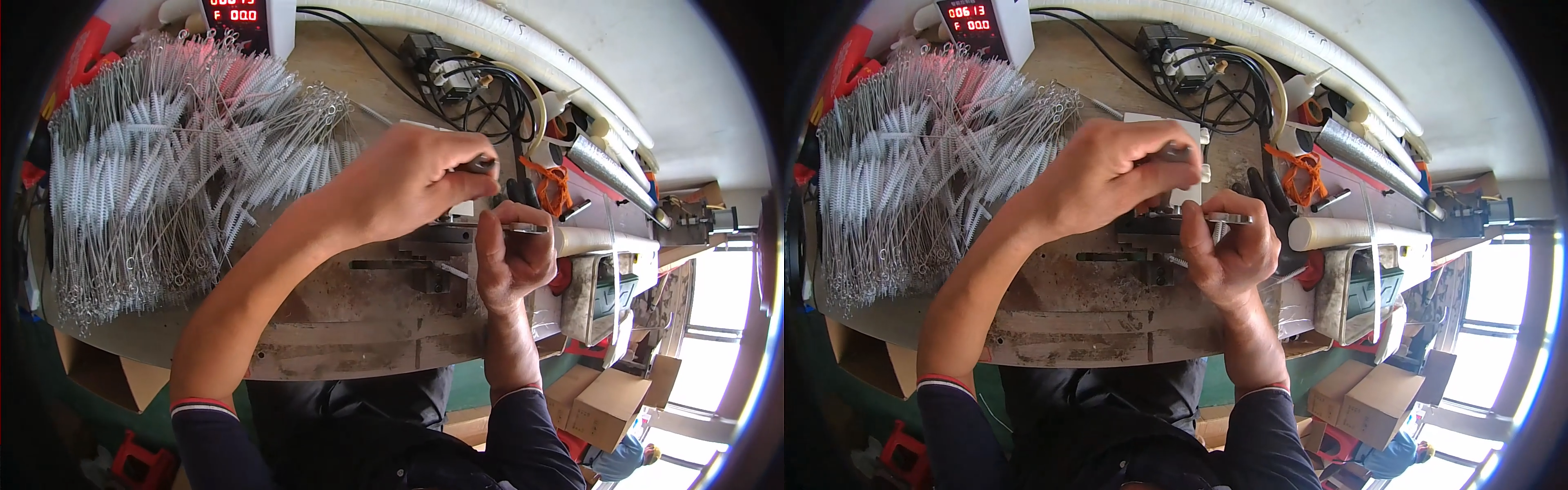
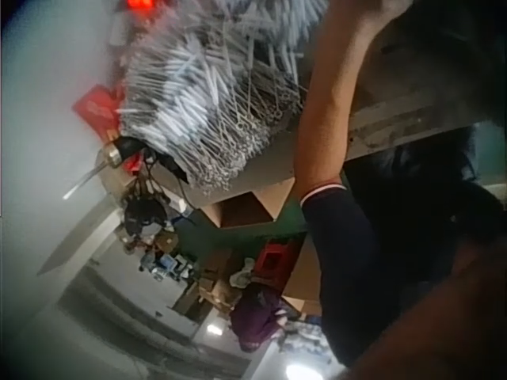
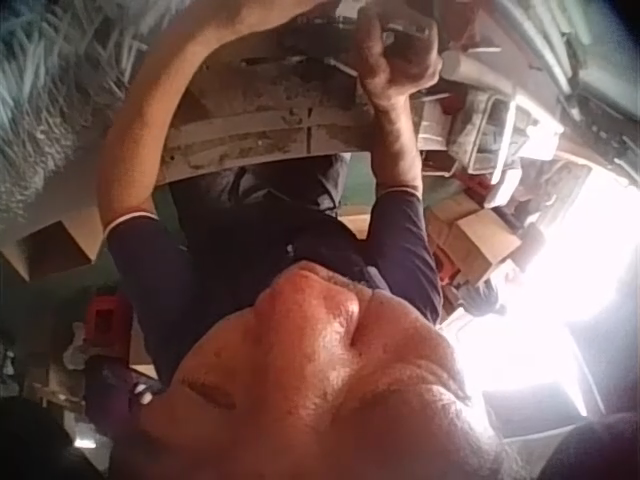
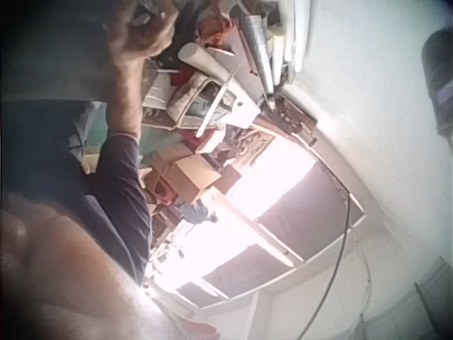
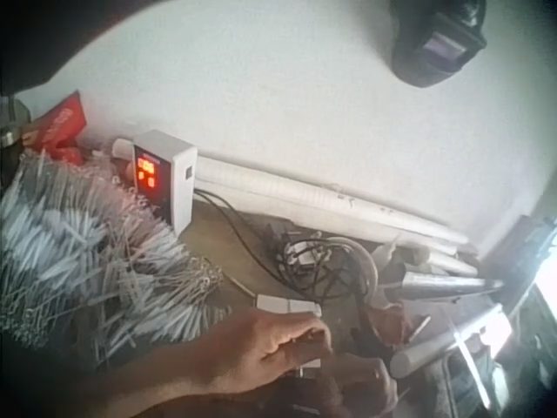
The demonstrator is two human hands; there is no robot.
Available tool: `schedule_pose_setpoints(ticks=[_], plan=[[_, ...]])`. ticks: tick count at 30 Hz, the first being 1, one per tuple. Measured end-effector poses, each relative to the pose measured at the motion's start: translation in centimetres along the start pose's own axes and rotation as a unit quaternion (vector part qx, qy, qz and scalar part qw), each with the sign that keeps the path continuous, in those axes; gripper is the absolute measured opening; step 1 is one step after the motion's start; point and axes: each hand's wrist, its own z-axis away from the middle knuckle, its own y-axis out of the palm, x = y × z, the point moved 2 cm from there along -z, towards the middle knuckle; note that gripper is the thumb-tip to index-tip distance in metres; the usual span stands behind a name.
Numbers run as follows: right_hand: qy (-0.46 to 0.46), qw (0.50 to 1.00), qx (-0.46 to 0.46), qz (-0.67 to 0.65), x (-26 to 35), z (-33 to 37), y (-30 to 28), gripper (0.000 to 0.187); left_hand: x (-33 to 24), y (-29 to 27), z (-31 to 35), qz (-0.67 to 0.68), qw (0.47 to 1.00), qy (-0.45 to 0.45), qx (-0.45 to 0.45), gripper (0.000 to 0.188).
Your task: The person is assembling and testing small wire brushes using a specialized workbench jig and measuring a metal component with a ruler.
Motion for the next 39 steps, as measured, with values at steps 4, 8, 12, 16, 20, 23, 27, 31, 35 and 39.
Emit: schedule_pose_setpoints(ticks=[4, 8, 12, 16, 20, 23, 27, 31, 35, 39], plan=[[0.028, 0.999, -0.010, -0.022, -0.5, 0.5, 0.1, 0.026, 0.6, 0.8, -1.1, -0.040, 0.997, 0.060, 0.018, 0.011], [0.033, 0.998, -0.007, -0.053, -1.0, 0.6, 0.2, 0.027, 1.0, 0.6, 0.0, -0.007, 0.997, 0.076, 0.003, 0.012], [0.080, 0.994, 0.012, -0.068, -0.6, 0.5, 0.0, 0.027, 0.7, 0.4, 0.5, -0.047, 0.998, 0.049, -0.010, 0.013], [0.003, 1.000, 0.007, -0.005, 0.3, -0.2, 0.2, 0.027, 0.9, 0.4, 0.0, -0.010, 1.000, -0.008, -0.018, 0.014], [0.009, 1.000, 0.014, -0.008, 0.3, -0.4, 0.2, 0.028, 0.9, 0.9, -0.1, 0.099, 0.995, 0.022, -0.015, 0.016], [0.018, 0.999, 0.048, 0.008, 1.0, -0.6, 0.0, 0.030, 1.0, 1.0, -0.1, 0.135, 0.991, 0.017, -0.009, 0.014], [0.025, 0.992, -0.026, -0.118, 1.5, -0.8, 1.2, 0.031, 0.2, 0.1, -0.6, 0.121, 0.989, -0.054, 0.069, 0.027], [0.049, 0.981, -0.025, -0.186, 1.8, -0.7, 1.2, 0.030, 1.0, 1.5, -1.1, 0.191, 0.979, -0.064, 0.010, 0.037], [0.073, 0.982, 0.007, -0.173, 2.1, -1.0, 1.0, 0.027, 1.3, 1.8, -1.1, 0.216, 0.975, -0.050, -0.006, 0.040], [0.039, 0.988, 0.050, -0.141, 1.8, -1.2, 0.5, 0.022, 0.9, 2.3, -1.3, 0.170, 0.984, -0.049, -0.025, 0.043]])
